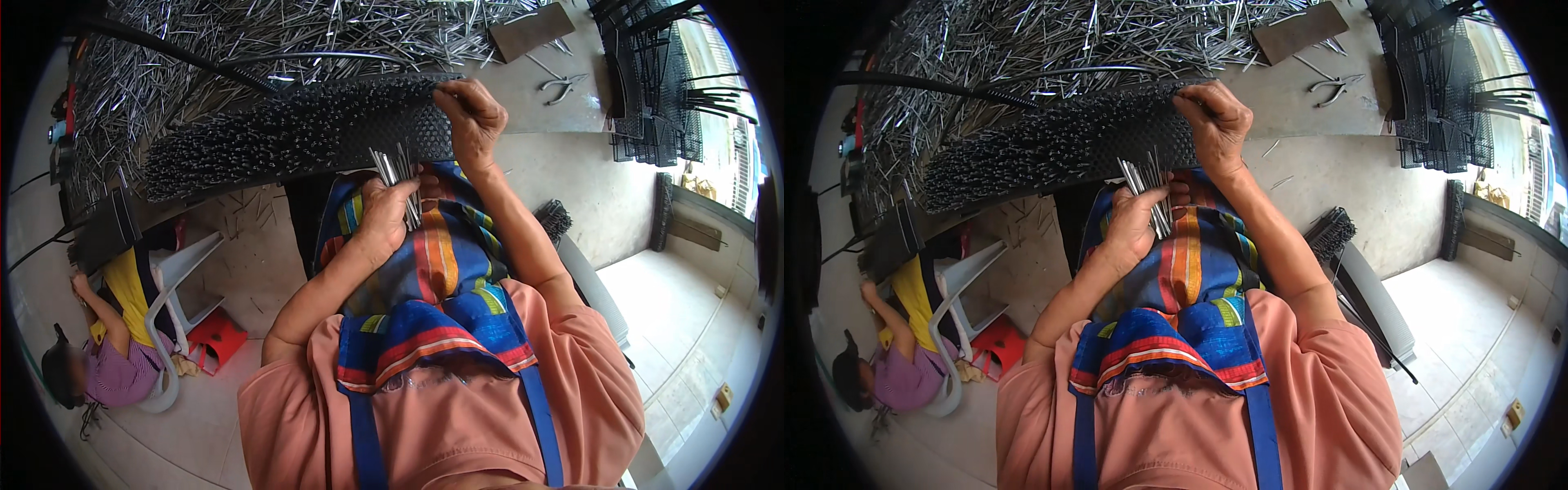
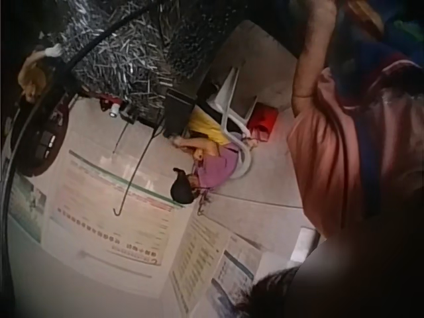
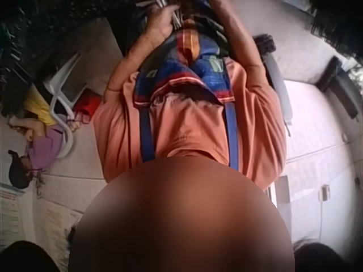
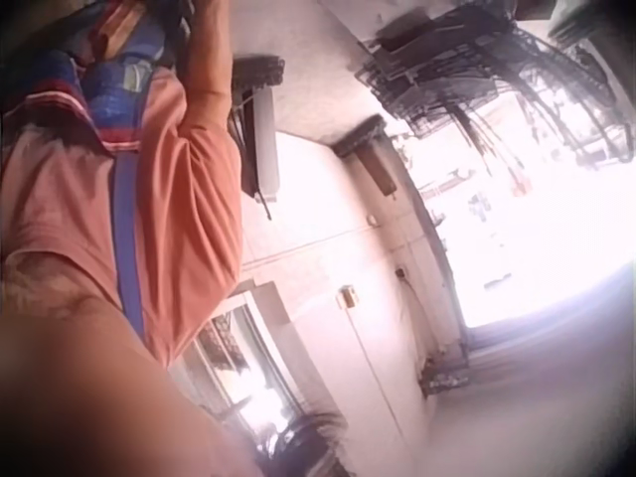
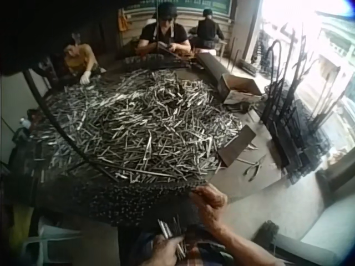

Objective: The recorder is sorting and arranging thin metal rods on a workbench.

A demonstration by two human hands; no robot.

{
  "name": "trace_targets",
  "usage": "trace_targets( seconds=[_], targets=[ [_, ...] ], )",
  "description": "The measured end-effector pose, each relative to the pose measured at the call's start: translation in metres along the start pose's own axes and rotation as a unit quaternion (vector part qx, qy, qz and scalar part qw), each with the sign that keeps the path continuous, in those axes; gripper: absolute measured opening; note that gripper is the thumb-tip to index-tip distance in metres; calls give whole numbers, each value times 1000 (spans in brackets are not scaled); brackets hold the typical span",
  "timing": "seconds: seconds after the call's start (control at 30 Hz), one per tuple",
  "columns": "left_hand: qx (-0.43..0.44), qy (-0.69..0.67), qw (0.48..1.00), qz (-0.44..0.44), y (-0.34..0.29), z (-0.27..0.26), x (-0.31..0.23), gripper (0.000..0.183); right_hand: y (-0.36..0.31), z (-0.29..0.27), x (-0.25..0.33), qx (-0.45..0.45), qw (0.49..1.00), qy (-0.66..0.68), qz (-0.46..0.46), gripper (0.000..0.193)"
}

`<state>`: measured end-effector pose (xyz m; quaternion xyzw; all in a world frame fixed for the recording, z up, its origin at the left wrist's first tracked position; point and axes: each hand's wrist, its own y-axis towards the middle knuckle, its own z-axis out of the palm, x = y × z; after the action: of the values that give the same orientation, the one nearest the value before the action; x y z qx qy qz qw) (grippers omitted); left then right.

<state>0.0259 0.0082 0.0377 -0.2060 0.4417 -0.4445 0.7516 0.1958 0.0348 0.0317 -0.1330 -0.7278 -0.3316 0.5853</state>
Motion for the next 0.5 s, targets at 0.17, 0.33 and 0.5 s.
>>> trace_targets(
  seconds=[0.17,0.33,0.5],
  targets=[
    [-9,-29,999,15,1,-2,1,18,0,1,5,37,996,-58,-48,11],
    [-9,-54,998,26,-1,5,-4,15,0,4,3,75,983,-135,-97,13],
    [-5,-56,998,28,3,1,-3,14,-3,13,2,94,964,-238,-75,14]
  ],
)
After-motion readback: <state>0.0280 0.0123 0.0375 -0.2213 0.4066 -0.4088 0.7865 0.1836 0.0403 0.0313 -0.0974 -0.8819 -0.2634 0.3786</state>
